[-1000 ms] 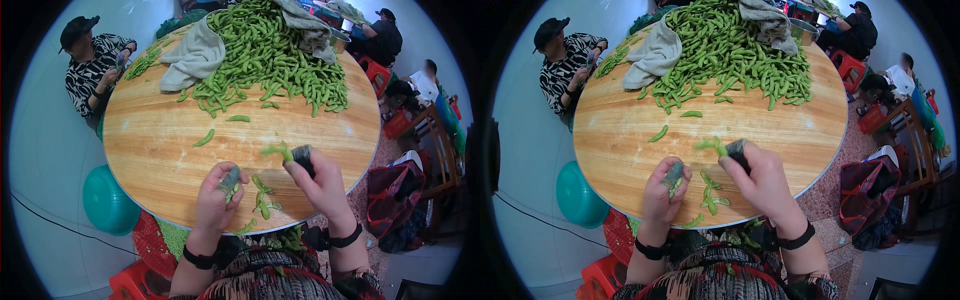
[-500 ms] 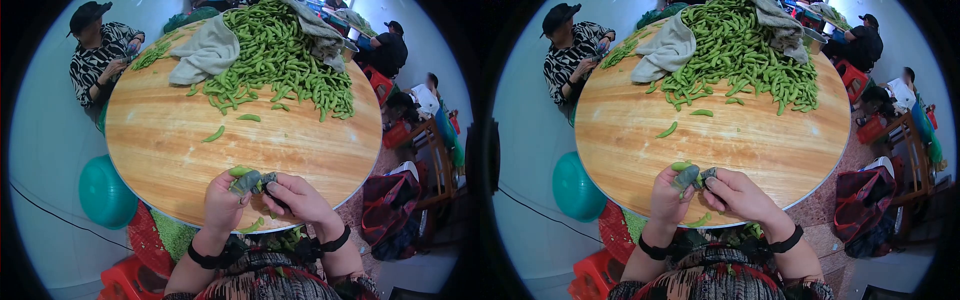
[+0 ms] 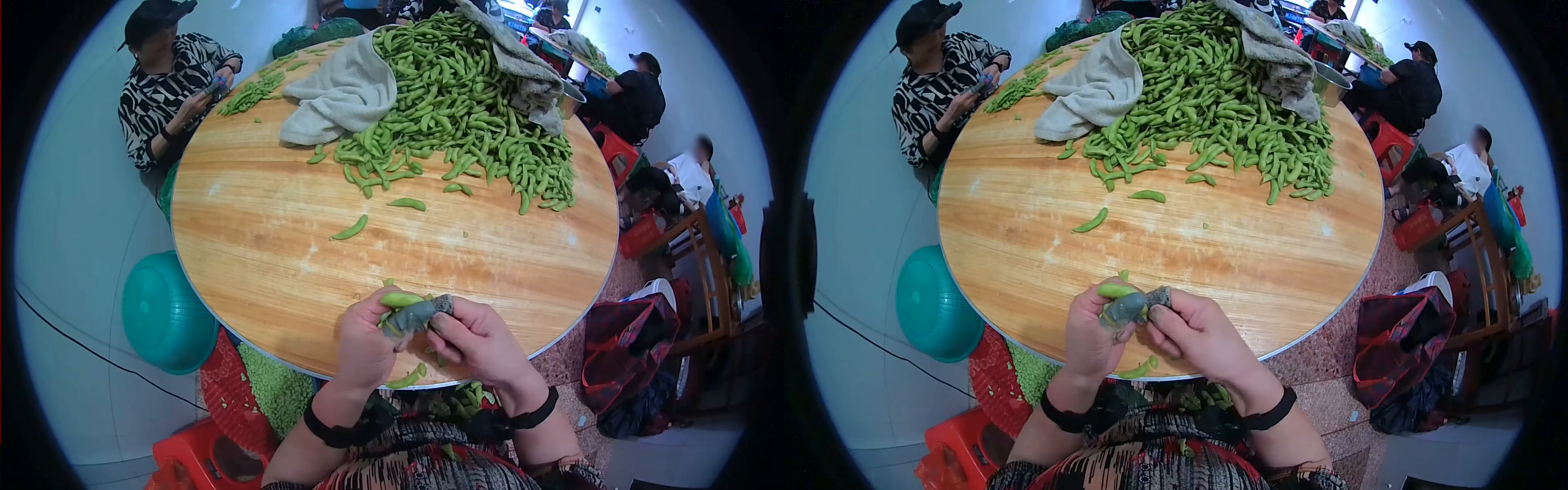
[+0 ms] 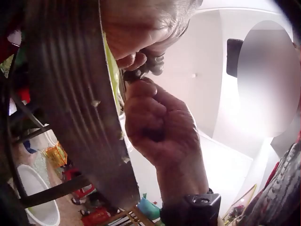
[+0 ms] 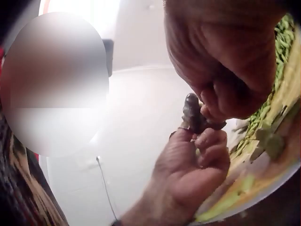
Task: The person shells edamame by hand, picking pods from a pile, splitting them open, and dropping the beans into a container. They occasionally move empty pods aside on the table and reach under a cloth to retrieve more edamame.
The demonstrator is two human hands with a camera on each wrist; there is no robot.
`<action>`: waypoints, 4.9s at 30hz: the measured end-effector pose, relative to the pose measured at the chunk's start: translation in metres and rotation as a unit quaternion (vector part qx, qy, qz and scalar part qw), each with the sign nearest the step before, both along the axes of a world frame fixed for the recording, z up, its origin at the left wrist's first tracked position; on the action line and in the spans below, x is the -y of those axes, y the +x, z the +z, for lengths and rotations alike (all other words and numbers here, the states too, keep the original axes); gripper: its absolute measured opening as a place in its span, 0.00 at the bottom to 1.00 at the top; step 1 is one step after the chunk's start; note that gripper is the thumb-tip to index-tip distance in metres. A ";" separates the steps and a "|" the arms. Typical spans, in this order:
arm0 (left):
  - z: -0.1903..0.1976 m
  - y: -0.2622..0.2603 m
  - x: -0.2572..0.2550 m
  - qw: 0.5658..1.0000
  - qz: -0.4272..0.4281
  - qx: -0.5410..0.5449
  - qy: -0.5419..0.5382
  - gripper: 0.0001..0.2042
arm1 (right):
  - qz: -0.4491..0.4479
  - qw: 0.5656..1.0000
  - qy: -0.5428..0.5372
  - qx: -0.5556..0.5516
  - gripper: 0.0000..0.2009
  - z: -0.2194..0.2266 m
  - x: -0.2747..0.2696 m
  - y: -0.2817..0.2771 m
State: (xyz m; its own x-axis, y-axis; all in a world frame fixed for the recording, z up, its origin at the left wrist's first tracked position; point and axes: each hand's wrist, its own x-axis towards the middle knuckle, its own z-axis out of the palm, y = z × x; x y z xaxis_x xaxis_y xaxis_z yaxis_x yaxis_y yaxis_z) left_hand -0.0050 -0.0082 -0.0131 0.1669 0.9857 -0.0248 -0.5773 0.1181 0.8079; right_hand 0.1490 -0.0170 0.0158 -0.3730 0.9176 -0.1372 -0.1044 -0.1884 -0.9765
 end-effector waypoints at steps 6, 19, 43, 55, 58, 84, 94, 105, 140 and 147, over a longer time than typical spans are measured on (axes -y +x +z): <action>0.001 -0.005 -0.001 0.978 -0.125 0.160 -0.054 0.08 | 0.023 0.972 -0.172 -0.160 0.07 0.007 0.002 0.006; -0.014 -0.009 -0.006 0.987 -0.103 0.121 -0.032 0.11 | -0.065 0.996 -0.050 -0.043 0.06 0.002 -0.006 -0.003; -0.108 -0.247 0.093 0.791 0.484 -0.370 -0.058 0.17 | 0.072 0.816 0.360 0.447 0.08 -0.001 -0.134 -0.050; 0.011 -0.007 0.004 0.995 0.034 0.079 -0.048 0.10 | 0.013 0.976 0.122 0.179 0.10 0.023 -0.026 -0.001; 0.013 0.010 -0.001 0.995 0.050 0.070 -0.060 0.07 | 0.031 0.997 -0.054 0.039 0.10 0.015 -0.017 0.015; 0.006 0.047 -0.004 0.989 0.008 -0.149 -0.001 0.12 | -0.046 0.999 0.003 0.022 0.07 -0.016 -0.017 0.051; -0.004 0.030 -0.002 0.939 0.010 -0.326 0.108 0.20 | -0.149 0.951 0.165 0.213 0.10 -0.008 -0.018 0.052; 0.020 0.018 0.000 0.811 0.013 -0.472 0.345 0.22 | -0.031 0.976 -0.135 -0.169 0.05 -0.017 -0.015 0.030; 0.006 0.005 -0.010 0.903 -0.324 -0.261 0.104 0.17 | -0.351 0.922 -0.042 0.159 0.10 -0.024 -0.247 0.184; 0.002 0.005 -0.006 0.820 -0.394 -0.354 0.216 0.21 | -0.266 0.932 0.091 0.229 0.12 -0.038 -0.226 0.090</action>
State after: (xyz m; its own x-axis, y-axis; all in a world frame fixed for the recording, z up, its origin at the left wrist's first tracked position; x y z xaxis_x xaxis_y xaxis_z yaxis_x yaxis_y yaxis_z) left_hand -0.0002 -0.0020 -0.0111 0.8512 0.5204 -0.0679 0.1735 -0.1571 0.9722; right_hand 0.2390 0.2089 -0.0220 0.2014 0.9795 0.0064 0.3000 -0.0555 -0.9523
